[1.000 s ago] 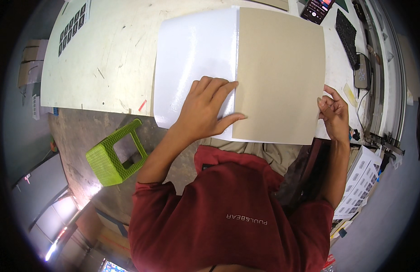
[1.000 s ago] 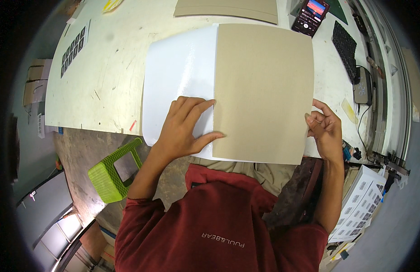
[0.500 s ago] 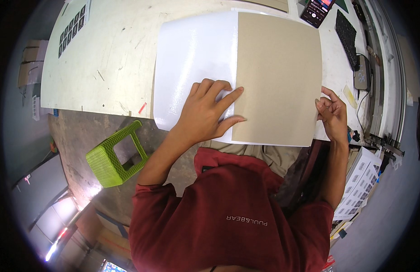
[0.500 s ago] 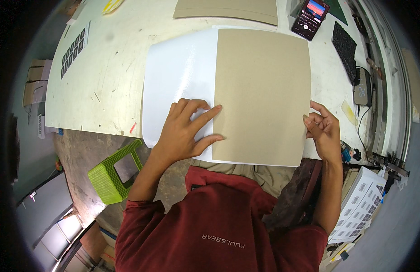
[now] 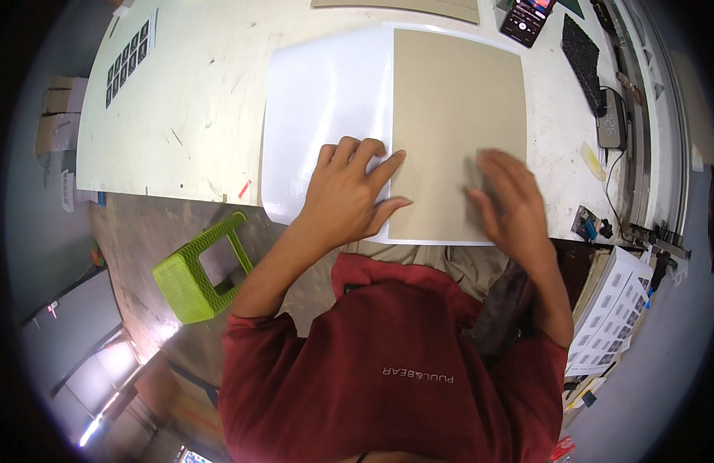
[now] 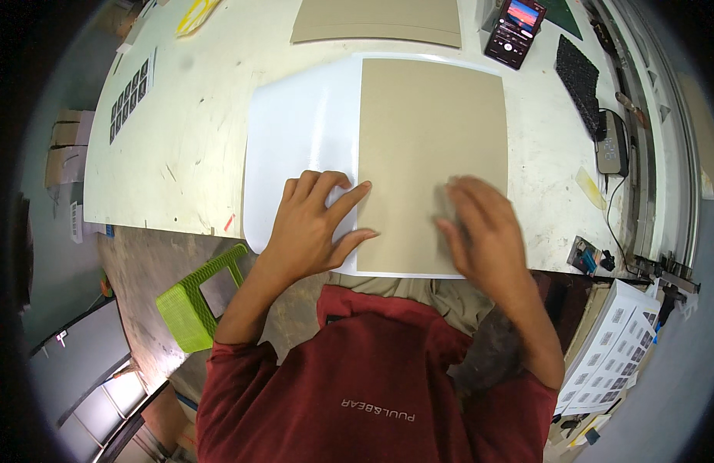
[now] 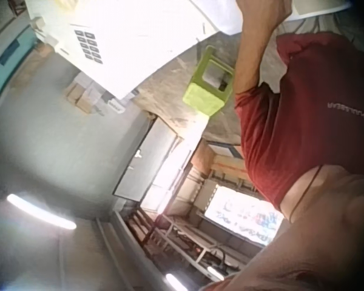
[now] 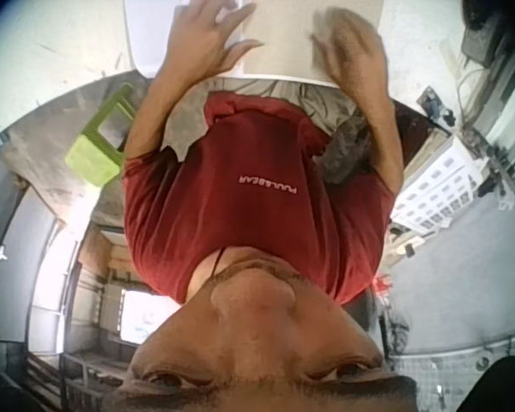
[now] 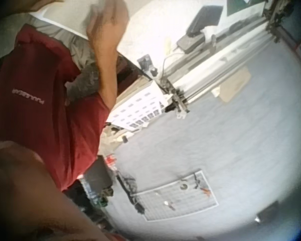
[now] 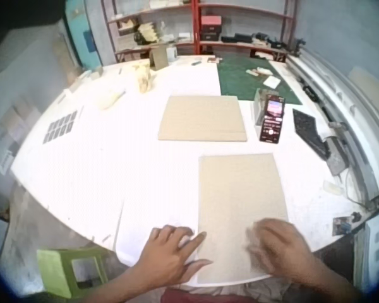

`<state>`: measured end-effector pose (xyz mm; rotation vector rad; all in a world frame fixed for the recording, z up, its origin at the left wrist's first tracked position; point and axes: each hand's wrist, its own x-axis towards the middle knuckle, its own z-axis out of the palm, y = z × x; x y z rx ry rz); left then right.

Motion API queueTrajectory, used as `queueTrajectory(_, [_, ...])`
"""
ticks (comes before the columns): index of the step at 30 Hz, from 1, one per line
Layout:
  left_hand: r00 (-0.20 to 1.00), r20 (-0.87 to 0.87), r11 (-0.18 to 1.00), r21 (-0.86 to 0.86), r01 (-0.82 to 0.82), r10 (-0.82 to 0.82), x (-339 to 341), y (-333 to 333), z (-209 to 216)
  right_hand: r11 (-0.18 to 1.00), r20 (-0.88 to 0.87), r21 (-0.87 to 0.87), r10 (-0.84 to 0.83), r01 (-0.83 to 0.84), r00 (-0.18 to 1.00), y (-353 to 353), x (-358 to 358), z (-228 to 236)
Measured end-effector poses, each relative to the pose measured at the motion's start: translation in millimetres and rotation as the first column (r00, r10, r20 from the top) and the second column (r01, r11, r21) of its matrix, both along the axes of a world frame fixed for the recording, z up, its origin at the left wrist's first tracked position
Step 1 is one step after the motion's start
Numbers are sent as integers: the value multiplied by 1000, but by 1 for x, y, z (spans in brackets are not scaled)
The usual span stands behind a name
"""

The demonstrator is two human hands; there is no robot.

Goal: The person repeatedly places a sheet of printed QR codes into a manual laminator, feeds it through, and stacks the finished laminated sheets on the table. The person handles each sheet one at a time, aligning it before insertion and smoothing it after lamination.

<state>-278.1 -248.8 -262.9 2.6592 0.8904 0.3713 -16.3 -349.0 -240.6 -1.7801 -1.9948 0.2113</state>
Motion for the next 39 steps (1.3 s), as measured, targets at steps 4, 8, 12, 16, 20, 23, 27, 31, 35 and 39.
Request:
queueTrajectory(4, [999, 49, 1000, -20, -16, 17, -24, -18, 11, 997, 82, -71, 48, -42, 996, -1, -9, -10])
queueTrajectory(8, [885, -228, 912, 171, -374, 406, -76, -59, -35, 992, 77, -100, 79, -71, 994, -3, -6, -6])
queueTrajectory(12, [726, 335, 669, 287, -685, 600, -113, -75, -54, 994, 63, -84, 80, -75, 995, -6, -2, -10])
queueTrajectory(16, [642, 523, 596, 283, -751, 560, -77, -76, -19, 995, 10, -51, 81, -81, 997, -10, 2, -18])
queueTrajectory(20, [941, 255, 967, 70, -246, 221, -3, -29, -17, 963, -269, -203, 118, -176, 956, -4, 35, -7])
queueTrajectory(23, [987, 128, 995, -20, -94, 95, 43, -28, -20, 973, -518, -178, -221, 149, 826, 9, 92, 3])
queueTrajectory(27, [996, -10, 996, -31, -85, 85, 58, -22, -25, 971, -480, -239, -123, 5, 869, 13, 34, 49])
queueTrajectory(31, [997, -78, 999, -43, -18, 15, 58, -15, -29, 891, -180, -151, 401, -428, 898, 52, -15, -13])
queueTrajectory(35, [997, -54, 991, -121, -52, 46, 59, -17, -23, 907, 92, -20, 421, -421, 902, 150, -14, -59])
queueTrajectory(39, [999, -6, 991, -130, -36, 36, 58, -13, -23, 977, 222, 102, 164, -190, 961, 195, -3, -70])
